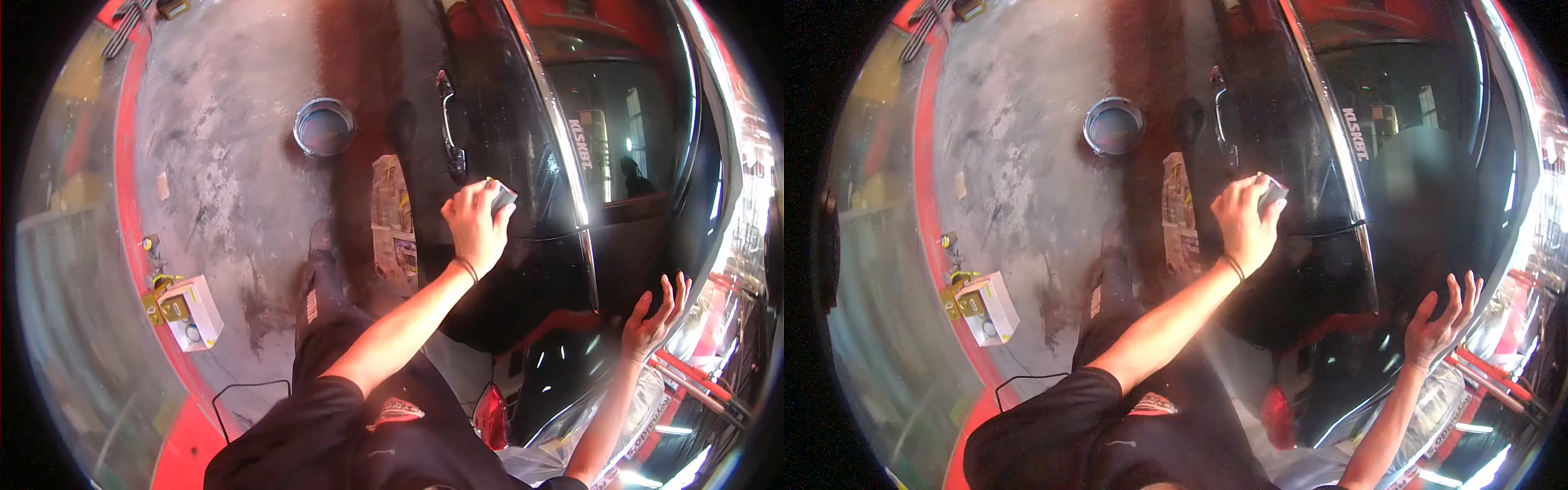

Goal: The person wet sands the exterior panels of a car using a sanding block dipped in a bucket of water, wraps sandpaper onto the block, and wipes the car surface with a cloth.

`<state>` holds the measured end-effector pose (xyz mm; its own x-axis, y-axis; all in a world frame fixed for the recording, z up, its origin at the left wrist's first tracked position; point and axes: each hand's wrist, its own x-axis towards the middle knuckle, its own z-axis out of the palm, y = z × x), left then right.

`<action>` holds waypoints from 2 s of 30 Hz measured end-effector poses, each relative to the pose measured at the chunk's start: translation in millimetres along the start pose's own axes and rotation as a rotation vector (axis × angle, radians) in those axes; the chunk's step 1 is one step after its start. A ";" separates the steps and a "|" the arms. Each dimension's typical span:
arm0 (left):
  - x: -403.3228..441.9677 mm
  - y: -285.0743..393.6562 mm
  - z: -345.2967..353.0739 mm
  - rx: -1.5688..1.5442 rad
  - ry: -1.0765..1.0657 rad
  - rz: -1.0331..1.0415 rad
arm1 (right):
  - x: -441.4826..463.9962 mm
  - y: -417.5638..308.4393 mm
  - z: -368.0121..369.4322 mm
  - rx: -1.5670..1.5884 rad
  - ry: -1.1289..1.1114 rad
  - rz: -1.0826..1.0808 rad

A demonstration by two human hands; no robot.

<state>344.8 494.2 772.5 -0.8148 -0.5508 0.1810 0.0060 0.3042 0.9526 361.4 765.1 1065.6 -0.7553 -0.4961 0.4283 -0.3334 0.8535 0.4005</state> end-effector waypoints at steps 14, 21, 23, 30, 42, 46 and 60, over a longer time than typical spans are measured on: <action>31.2 -2.2 5.1 0.057 0.111 0.018 | 2.2 -1.2 2.1 -0.017 0.030 -0.069; -11.8 -14.0 -6.8 0.040 0.073 -0.014 | 0.9 4.7 7.3 -0.019 0.042 -0.084; -30.9 -15.4 -9.8 0.027 0.085 -0.003 | -3.1 4.6 4.6 -0.033 0.030 -0.091; 56.3 -28.6 8.1 0.041 0.147 -0.065 | -2.6 4.7 1.8 -0.074 0.015 -0.102; 17.6 -24.2 3.7 -0.006 0.101 -0.091 | -5.0 2.4 2.4 -0.093 0.006 -0.091; -37.3 -14.0 -8.4 0.036 0.129 -0.062 | -2.8 0.1 4.3 -0.062 0.026 -0.100; 14.3 -28.6 0.1 0.046 0.103 0.025 | -10.6 6.9 6.6 -0.044 0.014 -0.091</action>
<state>332.9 477.8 747.7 -0.7510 -0.6184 0.2314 -0.0023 0.3529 0.9357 363.3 777.3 1058.5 -0.7149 -0.5734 0.4002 -0.3749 0.7975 0.4728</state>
